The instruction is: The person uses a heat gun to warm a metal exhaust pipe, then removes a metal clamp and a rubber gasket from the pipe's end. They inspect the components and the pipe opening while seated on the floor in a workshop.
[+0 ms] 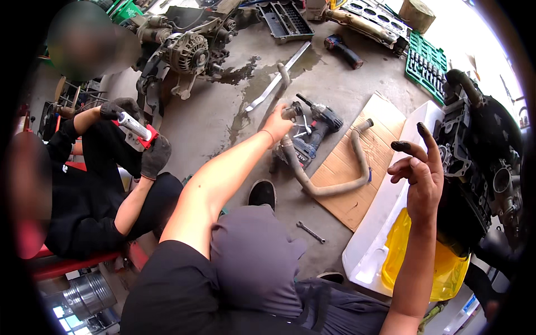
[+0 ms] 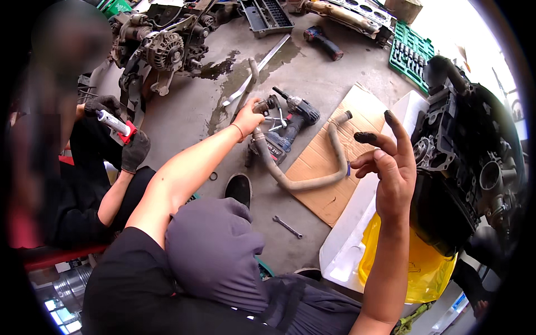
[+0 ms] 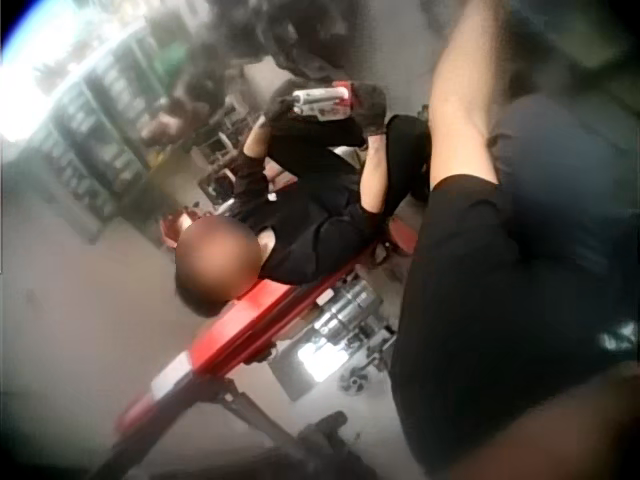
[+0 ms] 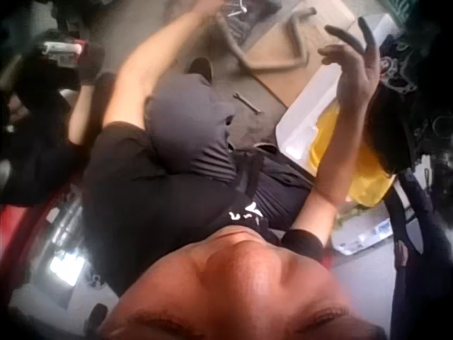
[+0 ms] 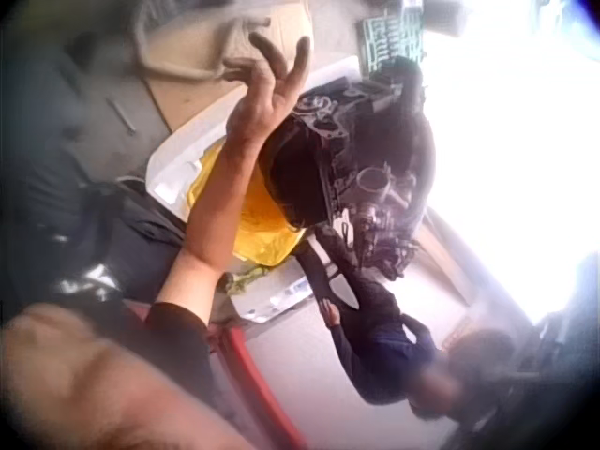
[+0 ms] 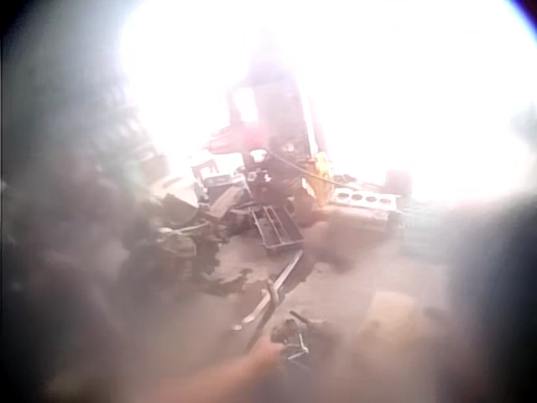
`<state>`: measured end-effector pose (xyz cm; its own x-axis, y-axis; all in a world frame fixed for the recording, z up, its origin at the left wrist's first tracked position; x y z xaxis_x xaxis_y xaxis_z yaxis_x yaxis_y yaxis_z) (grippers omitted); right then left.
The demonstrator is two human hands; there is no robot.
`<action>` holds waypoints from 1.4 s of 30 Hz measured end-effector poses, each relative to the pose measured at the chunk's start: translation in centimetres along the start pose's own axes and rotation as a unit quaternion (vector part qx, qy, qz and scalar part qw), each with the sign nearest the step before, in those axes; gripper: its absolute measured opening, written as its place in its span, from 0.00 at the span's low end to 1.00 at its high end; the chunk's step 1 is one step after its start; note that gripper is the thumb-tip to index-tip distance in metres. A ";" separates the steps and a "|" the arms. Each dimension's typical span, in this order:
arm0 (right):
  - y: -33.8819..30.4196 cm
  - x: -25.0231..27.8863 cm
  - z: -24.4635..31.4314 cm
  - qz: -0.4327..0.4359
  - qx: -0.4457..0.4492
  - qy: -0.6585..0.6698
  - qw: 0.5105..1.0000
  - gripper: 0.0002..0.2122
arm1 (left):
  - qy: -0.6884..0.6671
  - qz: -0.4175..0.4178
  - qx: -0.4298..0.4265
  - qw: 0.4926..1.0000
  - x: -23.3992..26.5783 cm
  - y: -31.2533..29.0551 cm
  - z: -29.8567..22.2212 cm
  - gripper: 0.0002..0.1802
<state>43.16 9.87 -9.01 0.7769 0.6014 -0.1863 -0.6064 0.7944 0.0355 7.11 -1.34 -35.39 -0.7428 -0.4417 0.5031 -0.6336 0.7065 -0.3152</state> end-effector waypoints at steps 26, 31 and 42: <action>-4.8 2.6 1.4 0.054 -0.209 0.101 0.971 0.33 | 0.200 -0.053 -0.164 0.965 0.5 -12.9 -4.1 0.33; -10.1 4.6 7.0 0.016 -0.137 0.168 0.976 0.39 | 0.196 0.058 -0.128 0.970 1.6 -13.2 -6.8 0.33; -11.0 6.8 5.4 0.014 -0.055 -0.148 0.987 0.36 | 0.275 0.082 -0.277 0.917 -5.0 -3.6 -34.6 0.46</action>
<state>56.02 5.74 -5.32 0.7649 0.6351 0.1079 -0.6308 0.7724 -0.0741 20.53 17.45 -8.94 -0.5007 -0.0662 0.8631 -0.2019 0.9785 -0.0420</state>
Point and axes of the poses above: each hand's wrist, its own y-axis towards the middle knuckle, its own x-axis out of the back of the hand, z = x × y, the point moved 6 cm from there along y, towards the middle knuckle, and after that the axes turned 4 degrees about y, right-handed, at the moved point
